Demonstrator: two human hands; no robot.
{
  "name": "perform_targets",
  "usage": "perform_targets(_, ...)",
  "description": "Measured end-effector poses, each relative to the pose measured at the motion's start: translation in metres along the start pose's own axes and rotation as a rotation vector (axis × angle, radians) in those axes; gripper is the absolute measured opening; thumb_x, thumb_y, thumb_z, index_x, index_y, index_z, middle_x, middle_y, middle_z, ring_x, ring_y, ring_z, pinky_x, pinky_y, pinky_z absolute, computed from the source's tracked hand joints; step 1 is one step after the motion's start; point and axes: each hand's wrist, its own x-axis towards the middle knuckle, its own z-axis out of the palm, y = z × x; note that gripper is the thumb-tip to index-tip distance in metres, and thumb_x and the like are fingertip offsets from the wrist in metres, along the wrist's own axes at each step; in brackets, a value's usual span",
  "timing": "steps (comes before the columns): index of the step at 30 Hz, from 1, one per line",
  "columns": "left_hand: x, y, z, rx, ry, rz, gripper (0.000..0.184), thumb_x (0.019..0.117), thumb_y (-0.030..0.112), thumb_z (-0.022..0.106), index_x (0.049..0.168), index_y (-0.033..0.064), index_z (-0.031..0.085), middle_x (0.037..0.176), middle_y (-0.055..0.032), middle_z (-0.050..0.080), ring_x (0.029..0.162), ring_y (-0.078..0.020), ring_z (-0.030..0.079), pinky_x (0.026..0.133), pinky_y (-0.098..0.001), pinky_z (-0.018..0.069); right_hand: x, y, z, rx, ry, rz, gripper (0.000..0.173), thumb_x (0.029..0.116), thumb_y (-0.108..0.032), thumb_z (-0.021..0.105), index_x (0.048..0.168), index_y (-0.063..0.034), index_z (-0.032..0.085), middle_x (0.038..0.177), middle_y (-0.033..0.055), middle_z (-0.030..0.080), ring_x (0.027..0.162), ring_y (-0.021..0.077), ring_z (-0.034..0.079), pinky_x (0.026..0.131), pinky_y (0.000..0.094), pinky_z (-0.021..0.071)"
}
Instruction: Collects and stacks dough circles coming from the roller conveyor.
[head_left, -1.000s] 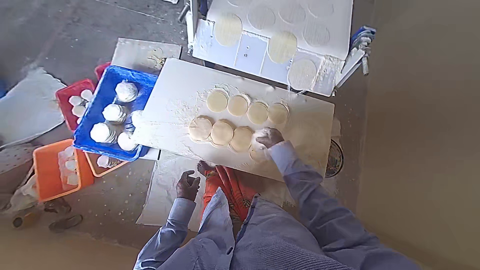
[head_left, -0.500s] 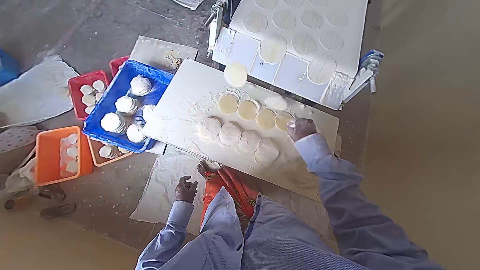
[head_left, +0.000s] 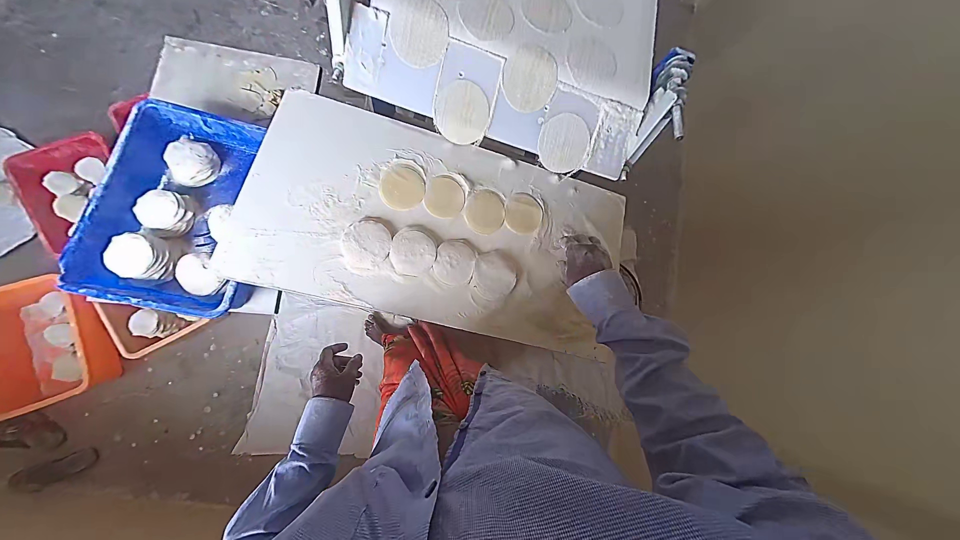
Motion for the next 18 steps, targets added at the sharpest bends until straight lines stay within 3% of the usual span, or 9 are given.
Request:
perform_targets(2,-0.002,0.013,0.011,0.047,-0.060,0.033,0.043,0.1019,0.009,0.060,0.141,-0.0042,0.047,0.106,-0.0213,0.068,0.078,-0.0245,0.071,0.073,-0.0405,0.0593,-0.008,-0.008,0.023,0.170,0.003,-0.027,0.030,0.1001,-0.013,0.064,0.128,-0.0021,0.067,0.131,0.0232,0.066,0.124,0.0431,0.062,0.103,0.0620,0.0475)
perform_targets(5,0.001,0.032,0.034,0.091,-0.167,0.120,0.038,0.1013,0.011,0.060,0.135,-0.0047,0.053,0.107,-0.0207,0.069,0.082,-0.0251,0.071,0.077,-0.0415,0.0595,-0.024,-0.026,0.073,0.292,-0.088,-0.064,0.028,0.1006,-0.019,0.064,0.123,-0.0035,0.071,0.123,0.0210,0.070,0.117,0.0395,0.066,0.101,0.0591,0.0498)
perform_targets(8,-0.002,0.046,0.059,0.104,-0.266,0.182,0.033,0.1008,0.011,0.061,0.129,-0.0045,0.058,0.104,-0.0182,0.070,0.080,-0.0220,0.070,0.077,-0.0390,0.0588,-0.010,-0.025,0.108,0.483,0.030,0.072,0.043,0.1007,-0.023,0.066,0.135,0.0025,0.060,0.129,0.0243,0.066,0.119,0.0407,0.065,0.104,0.0578,0.0480)
perform_targets(10,-0.004,0.049,0.074,0.110,-0.319,0.211,0.032,0.1008,0.011,0.061,0.129,-0.0046,0.059,0.103,-0.0183,0.070,0.081,-0.0231,0.070,0.079,-0.0406,0.0589,0.017,-0.022,0.108,0.526,0.092,0.087,0.051,0.1015,-0.026,0.066,0.144,0.0017,0.054,0.136,0.0239,0.062,0.124,0.0399,0.062,0.107,0.0554,0.0462)
perform_targets(12,-0.005,0.048,0.085,0.129,-0.355,0.214,0.033,0.1012,0.013,0.061,0.130,-0.0030,0.059,0.102,-0.0171,0.071,0.083,-0.0223,0.071,0.081,-0.0404,0.0586,0.042,-0.027,0.099,0.480,0.005,0.093,0.056,0.1015,-0.031,0.066,0.145,0.0007,0.053,0.141,0.0241,0.060,0.131,0.0398,0.057,0.112,0.0550,0.0431)
perform_targets(15,-0.008,0.040,0.095,0.119,-0.370,0.180,0.033,0.1015,0.012,0.060,0.131,-0.0026,0.058,0.106,-0.0181,0.071,0.084,-0.0230,0.072,0.081,-0.0403,0.0593,0.063,-0.043,0.089,0.293,-0.155,0.114,0.067,0.0956,-0.047,0.071,0.137,0.0036,0.058,0.139,0.0264,0.059,0.133,0.0407,0.056,0.110,0.0561,0.0444)
perform_targets(18,-0.008,0.028,0.099,0.091,-0.362,0.139,0.031,0.1026,0.009,0.055,0.131,-0.0030,0.058,0.110,-0.0199,0.069,0.084,-0.0240,0.071,0.081,-0.0402,0.0593,0.068,-0.056,0.078,0.206,-0.273,0.160,0.069,0.0906,-0.052,0.075,0.129,0.0039,0.064,0.136,0.0279,0.061,0.132,0.0406,0.057,0.109,0.0574,0.0446)
